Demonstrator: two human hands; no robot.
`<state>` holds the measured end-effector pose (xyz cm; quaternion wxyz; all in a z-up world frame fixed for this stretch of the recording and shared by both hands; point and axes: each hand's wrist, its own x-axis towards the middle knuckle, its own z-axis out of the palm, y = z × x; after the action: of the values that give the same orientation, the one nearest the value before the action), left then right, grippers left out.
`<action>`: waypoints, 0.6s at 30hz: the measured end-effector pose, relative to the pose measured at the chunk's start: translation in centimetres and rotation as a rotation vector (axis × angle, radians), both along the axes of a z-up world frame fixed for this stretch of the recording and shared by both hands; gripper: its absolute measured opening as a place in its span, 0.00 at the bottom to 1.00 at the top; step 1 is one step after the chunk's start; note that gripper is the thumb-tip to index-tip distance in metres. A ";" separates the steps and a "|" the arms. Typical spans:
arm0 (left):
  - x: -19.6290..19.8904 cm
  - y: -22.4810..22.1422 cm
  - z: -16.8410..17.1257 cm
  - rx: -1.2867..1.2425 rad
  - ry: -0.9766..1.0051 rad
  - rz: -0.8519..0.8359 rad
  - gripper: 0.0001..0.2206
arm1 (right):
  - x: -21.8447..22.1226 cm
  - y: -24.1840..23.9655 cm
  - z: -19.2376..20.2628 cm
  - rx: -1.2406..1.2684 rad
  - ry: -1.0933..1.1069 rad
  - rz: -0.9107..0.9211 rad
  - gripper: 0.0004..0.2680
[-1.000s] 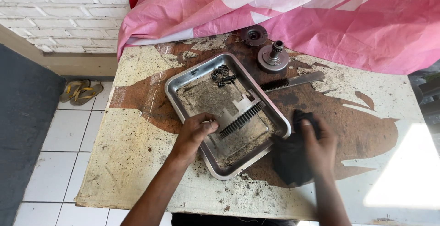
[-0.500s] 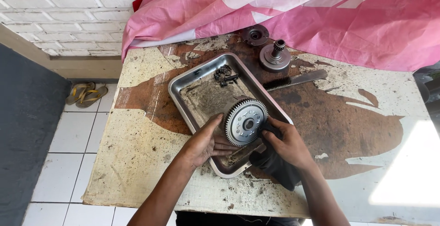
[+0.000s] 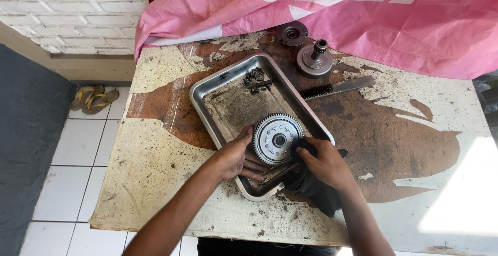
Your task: Cleaning a clutch housing and gear assembly with a rag inside a metal tray.
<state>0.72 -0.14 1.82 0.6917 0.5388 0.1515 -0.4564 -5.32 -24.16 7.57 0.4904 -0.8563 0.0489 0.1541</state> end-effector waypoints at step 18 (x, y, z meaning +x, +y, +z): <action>0.4 -1.2 -0.1 0.059 0.075 0.132 0.25 | 2.5 1.2 -2.3 -0.290 0.087 -0.026 0.18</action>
<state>1.12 -1.33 1.74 0.6981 0.5303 0.2258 -0.4248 -2.83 -22.98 5.27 0.3610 -0.9100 0.1031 0.1762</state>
